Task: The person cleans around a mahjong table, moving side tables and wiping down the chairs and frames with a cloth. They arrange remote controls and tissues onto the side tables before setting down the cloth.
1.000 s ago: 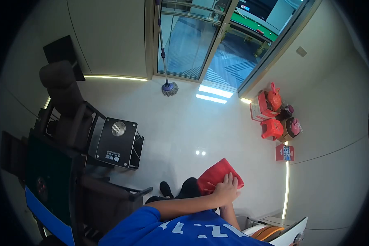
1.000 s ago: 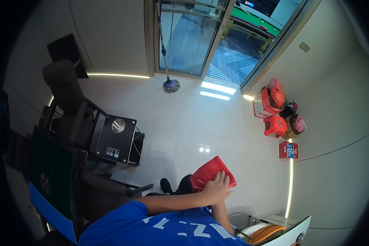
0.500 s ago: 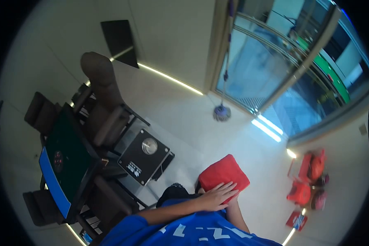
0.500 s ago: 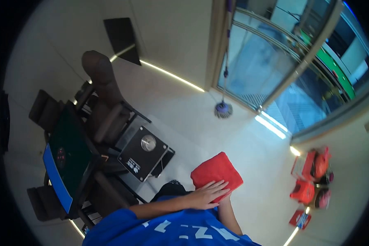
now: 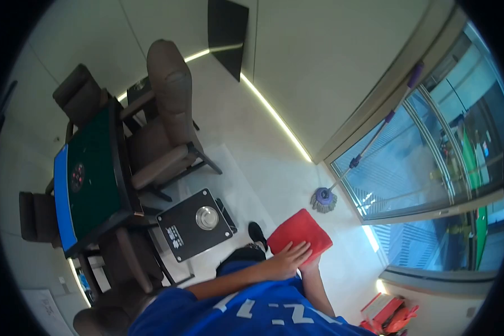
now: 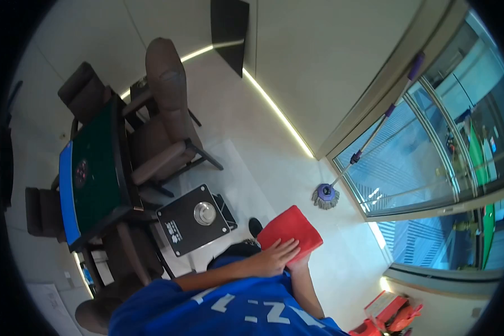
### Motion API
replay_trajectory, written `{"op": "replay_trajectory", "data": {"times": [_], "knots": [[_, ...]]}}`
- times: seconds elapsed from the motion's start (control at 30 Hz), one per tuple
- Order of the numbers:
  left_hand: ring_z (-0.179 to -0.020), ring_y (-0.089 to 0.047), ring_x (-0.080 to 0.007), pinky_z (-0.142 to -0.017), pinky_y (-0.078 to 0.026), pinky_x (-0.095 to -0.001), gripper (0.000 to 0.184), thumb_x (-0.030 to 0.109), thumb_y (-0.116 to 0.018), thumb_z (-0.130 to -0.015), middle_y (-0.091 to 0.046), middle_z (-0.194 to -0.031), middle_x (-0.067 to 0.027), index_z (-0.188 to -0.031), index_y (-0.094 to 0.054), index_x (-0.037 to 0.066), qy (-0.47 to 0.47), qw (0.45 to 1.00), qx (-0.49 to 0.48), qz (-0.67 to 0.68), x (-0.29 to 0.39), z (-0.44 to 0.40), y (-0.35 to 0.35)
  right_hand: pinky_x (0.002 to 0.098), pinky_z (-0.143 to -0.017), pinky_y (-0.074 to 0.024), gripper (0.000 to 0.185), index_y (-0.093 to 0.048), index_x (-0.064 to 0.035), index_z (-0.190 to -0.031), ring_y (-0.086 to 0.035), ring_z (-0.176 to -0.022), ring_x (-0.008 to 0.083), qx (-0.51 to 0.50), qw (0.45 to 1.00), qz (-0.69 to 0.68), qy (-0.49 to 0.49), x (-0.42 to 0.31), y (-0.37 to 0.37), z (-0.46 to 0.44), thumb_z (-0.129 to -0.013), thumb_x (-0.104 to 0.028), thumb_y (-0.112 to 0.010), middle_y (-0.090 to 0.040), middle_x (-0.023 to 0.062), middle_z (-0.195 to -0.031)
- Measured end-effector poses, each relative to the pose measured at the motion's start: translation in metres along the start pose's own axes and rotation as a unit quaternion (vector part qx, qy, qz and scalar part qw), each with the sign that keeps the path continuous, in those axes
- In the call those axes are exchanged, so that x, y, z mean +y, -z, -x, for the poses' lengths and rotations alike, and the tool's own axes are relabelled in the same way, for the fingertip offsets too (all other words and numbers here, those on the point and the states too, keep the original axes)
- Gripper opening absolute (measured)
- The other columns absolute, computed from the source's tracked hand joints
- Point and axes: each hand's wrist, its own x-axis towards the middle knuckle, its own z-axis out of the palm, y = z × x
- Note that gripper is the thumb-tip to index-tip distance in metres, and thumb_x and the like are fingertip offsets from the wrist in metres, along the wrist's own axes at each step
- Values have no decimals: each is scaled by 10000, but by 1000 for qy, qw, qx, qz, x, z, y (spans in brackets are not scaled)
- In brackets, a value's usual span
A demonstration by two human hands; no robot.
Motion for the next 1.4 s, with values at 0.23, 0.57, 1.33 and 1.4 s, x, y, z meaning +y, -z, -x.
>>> {"op": "replay_trajectory", "data": {"times": [0.23,0.57,1.33,1.4], "knots": [[-1414,-190,-352,-1101,-195,-568,722,169,-581,-837,-220,-1509,-209,-1455,-238,18,67,993,69,65,-59,-54,88,481,-1052,-364,605,-423,-112,-1364,-456,-1246,329,-116,990,72,-47,5,-113,-107,-965,-538,-263,-460,147,-1377],[-1420,-125,-387,-1081,-82,-636,664,299,-488,-907,-152,-1525,-222,-1460,-233,38,367,875,314,13,-172,-93,164,451,-1042,-377,566,-444,-136,-1341,-466,-1237,300,-47,861,343,-371,71,-212,-310,-977,-528,-260,-484,111,-1357],[-1121,-549,-193,-937,-430,-330,378,195,-530,-918,-596,-1185,-105,-1265,-505,49,149,89,933,314,-259,61,15,406,-977,-457,421,-464,-49,-1273,-562,-1134,276,-151,367,696,-599,294,-255,-415,-869,-146,-534,-567,133,-1229],[-959,-579,-184,-882,-460,-333,309,106,-544,-860,-603,-1041,-96,-1154,-529,13,407,-27,899,158,-324,96,-95,379,-941,-470,421,-474,-34,-1241,-576,-1097,249,-263,311,768,-494,329,-243,-435,-834,-106,-557,-580,122,-1180]]}}
